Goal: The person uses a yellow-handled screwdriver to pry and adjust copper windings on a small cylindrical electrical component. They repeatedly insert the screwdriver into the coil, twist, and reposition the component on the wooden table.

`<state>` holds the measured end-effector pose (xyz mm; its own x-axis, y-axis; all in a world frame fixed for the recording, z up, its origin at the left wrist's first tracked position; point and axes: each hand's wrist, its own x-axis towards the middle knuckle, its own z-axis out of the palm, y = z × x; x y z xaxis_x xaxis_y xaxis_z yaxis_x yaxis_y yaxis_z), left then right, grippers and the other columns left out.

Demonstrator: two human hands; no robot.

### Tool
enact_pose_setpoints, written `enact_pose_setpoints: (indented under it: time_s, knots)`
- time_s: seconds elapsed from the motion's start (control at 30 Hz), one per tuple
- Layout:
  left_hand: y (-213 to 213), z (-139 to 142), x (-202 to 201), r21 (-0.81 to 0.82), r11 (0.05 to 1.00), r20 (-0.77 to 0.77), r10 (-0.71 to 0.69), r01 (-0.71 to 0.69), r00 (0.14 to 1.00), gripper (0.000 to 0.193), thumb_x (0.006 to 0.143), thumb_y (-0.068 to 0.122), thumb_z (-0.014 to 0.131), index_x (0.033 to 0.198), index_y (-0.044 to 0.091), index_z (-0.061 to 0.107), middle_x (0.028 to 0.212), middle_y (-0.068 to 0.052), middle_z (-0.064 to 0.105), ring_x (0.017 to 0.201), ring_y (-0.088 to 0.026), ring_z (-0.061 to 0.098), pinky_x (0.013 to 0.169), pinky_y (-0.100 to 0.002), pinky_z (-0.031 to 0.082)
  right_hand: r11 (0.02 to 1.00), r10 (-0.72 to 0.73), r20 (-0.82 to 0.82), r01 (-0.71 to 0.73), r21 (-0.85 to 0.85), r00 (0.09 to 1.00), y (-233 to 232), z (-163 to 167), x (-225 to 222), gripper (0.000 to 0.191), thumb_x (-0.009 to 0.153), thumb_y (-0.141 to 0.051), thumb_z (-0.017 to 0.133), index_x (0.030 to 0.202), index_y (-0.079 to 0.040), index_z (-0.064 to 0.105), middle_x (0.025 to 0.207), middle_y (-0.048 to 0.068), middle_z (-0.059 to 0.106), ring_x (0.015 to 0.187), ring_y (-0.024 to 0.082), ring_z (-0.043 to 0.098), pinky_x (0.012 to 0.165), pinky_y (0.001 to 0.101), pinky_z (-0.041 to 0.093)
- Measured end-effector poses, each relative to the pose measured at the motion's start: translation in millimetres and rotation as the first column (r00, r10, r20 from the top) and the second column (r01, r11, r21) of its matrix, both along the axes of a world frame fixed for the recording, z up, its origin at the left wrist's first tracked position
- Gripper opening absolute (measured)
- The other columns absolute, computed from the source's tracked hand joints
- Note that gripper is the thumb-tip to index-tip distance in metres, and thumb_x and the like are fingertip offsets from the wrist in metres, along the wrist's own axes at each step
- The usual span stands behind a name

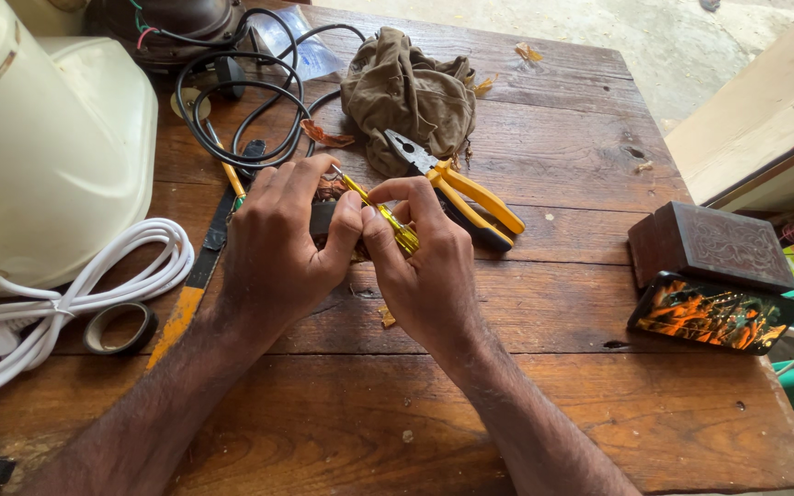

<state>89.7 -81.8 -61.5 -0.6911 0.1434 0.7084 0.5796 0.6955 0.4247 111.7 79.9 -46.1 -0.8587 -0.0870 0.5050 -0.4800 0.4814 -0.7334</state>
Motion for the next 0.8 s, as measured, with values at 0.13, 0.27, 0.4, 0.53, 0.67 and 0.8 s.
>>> enact_pose_setpoints:
  time_s: [0.13,0.27,0.4,0.53,0.67,0.8]
  knots:
    - [-0.2,0.7,0.2,-0.001,1.0,-0.002,0.001,-0.001,1.0,0.042,0.102,0.025,0.059,0.125,-0.009,0.061,0.102,-0.024,0.07,0.098,-0.037,0.069,0.081,-0.049,0.057,1.0,0.01,-0.003,-0.01,-0.007,1.0,-0.2,0.5,-0.2,0.018,0.103,-0.018,0.063,0.114,-0.004,0.063,0.072,0.002,0.063,0.065,0.009,0.067,0.055,0.0275,0.052]
    - [-0.1,0.4,0.9,0.002,1.0,0.01,0.007,-0.007,1.0,0.041,0.101,0.025,0.059,0.124,-0.009,0.062,0.099,-0.023,0.07,0.096,-0.037,0.068,0.08,-0.05,0.057,1.0,0.002,0.014,-0.002,-0.001,1.0,-0.1,0.5,0.6,0.018,0.103,-0.018,0.063,0.114,-0.004,0.063,0.071,0.002,0.063,0.064,0.01,0.067,0.054,0.0279,0.052]
    - [-0.4,0.6,0.6,-0.001,1.0,-0.002,0.007,-0.007,1.0,0.042,0.101,0.025,0.059,0.124,-0.009,0.062,0.101,-0.023,0.07,0.097,-0.037,0.069,0.081,-0.05,0.057,1.0,0.004,-0.004,-0.004,0.001,1.0,-0.8,0.8,-0.1,0.018,0.103,-0.018,0.063,0.115,-0.004,0.063,0.071,0.003,0.063,0.066,0.01,0.068,0.056,0.0283,0.052]
    - [-1.0,0.7,0.4,0.002,1.0,-0.001,0.005,-0.005,1.0,0.041,0.101,0.026,0.059,0.124,-0.009,0.062,0.101,-0.023,0.07,0.097,-0.037,0.069,0.081,-0.05,0.057,1.0,0.001,0.008,-0.001,0.002,1.0,-0.9,1.3,0.1,0.018,0.102,-0.017,0.063,0.114,-0.004,0.063,0.07,0.003,0.062,0.064,0.01,0.066,0.055,0.0289,0.051]
    - [-1.0,0.0,-0.2,-0.003,1.0,0.0,0.007,-0.007,1.0,0.042,0.102,0.026,0.059,0.125,-0.009,0.061,0.101,-0.024,0.07,0.098,-0.037,0.069,0.081,-0.049,0.057,1.0,0.007,0.009,-0.007,-0.005,1.0,-0.9,1.6,0.2,0.018,0.103,-0.018,0.063,0.114,-0.004,0.063,0.071,0.002,0.062,0.065,0.01,0.067,0.055,0.0284,0.051]
    - [-1.0,-0.2,-1.2,-0.008,1.0,-0.003,0.0,0.0,1.0,0.042,0.102,0.025,0.058,0.124,-0.01,0.061,0.101,-0.024,0.07,0.097,-0.036,0.069,0.082,-0.049,0.057,1.0,0.002,0.017,-0.002,0.005,1.0,-0.9,1.9,-0.2,0.018,0.103,-0.018,0.062,0.114,-0.004,0.063,0.07,0.002,0.062,0.065,0.01,0.067,0.054,0.0283,0.052]
